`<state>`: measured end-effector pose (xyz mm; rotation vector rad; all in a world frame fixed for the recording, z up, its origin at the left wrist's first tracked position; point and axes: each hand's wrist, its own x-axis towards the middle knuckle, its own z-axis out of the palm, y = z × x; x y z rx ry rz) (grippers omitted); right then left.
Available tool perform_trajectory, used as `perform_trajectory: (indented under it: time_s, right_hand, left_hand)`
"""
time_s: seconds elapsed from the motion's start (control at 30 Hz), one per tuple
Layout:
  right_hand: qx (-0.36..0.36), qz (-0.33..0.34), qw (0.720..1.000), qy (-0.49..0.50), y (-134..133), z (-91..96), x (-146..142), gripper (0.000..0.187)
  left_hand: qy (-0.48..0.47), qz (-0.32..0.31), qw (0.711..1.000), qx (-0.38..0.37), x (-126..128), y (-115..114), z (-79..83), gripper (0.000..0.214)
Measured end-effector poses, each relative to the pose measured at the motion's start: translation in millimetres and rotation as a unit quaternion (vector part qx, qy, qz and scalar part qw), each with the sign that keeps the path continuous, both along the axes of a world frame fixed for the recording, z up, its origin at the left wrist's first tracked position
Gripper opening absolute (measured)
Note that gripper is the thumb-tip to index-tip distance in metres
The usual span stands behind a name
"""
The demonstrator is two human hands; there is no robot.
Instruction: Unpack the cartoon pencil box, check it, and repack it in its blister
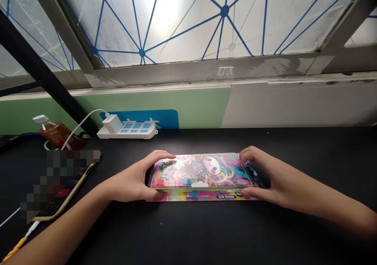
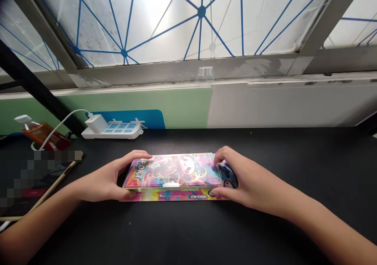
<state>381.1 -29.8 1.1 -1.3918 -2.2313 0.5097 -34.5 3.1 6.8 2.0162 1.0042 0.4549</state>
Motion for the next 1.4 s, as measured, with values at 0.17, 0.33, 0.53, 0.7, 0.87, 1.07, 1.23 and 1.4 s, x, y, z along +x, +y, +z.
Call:
perform_trajectory:
  time_s: [0.17,0.33,0.53,0.7,0.87,1.07,1.23,1.4]
  right_hand:
    - [-0.032,0.016,0.999,-0.029,5.3,-12.7,3.5,0.093]
    - [0.024,0.023,0.999,0.005,7.8,-17.1,2.1,0.075]
    - [0.229,0.055,0.97,-0.058,5.7,-16.4,-7.5,0.064]
    - [0.267,0.085,0.954,-0.103,5.7,-16.6,-10.3,0.065]
    - [0.183,0.096,0.972,-0.111,7.8,-23.1,-5.3,0.07]
    - [0.163,0.12,0.969,-0.139,-0.1,-25.6,-13.9,0.071]
    - [0.18,0.122,0.967,-0.129,-6.2,-28.5,-28.0,0.065]
    - [0.212,0.13,0.96,-0.128,-7.3,-28.3,-37.2,0.059]
  left_hand:
    - [0.023,-0.018,0.999,0.032,8.3,-10.4,0.0,0.082]
    - [0.024,0.019,0.993,0.111,15.2,-11.2,-13.7,0.08]
    - [0.002,0.042,0.97,0.24,12.8,-7.7,-21.5,0.083]
    - [0.003,0.044,0.962,0.271,12.1,-7.8,-23.8,0.08]
    - [0.017,0.041,0.969,0.244,10.4,-5.6,-27.6,0.067]
    - [0.084,0.036,0.971,0.221,10.7,-5.2,-28.1,0.062]
    - [0.088,0.029,0.973,0.21,14.4,-7.5,-27.7,0.062]
    - [0.086,0.032,0.977,0.194,16.0,-7.4,-27.6,0.062]
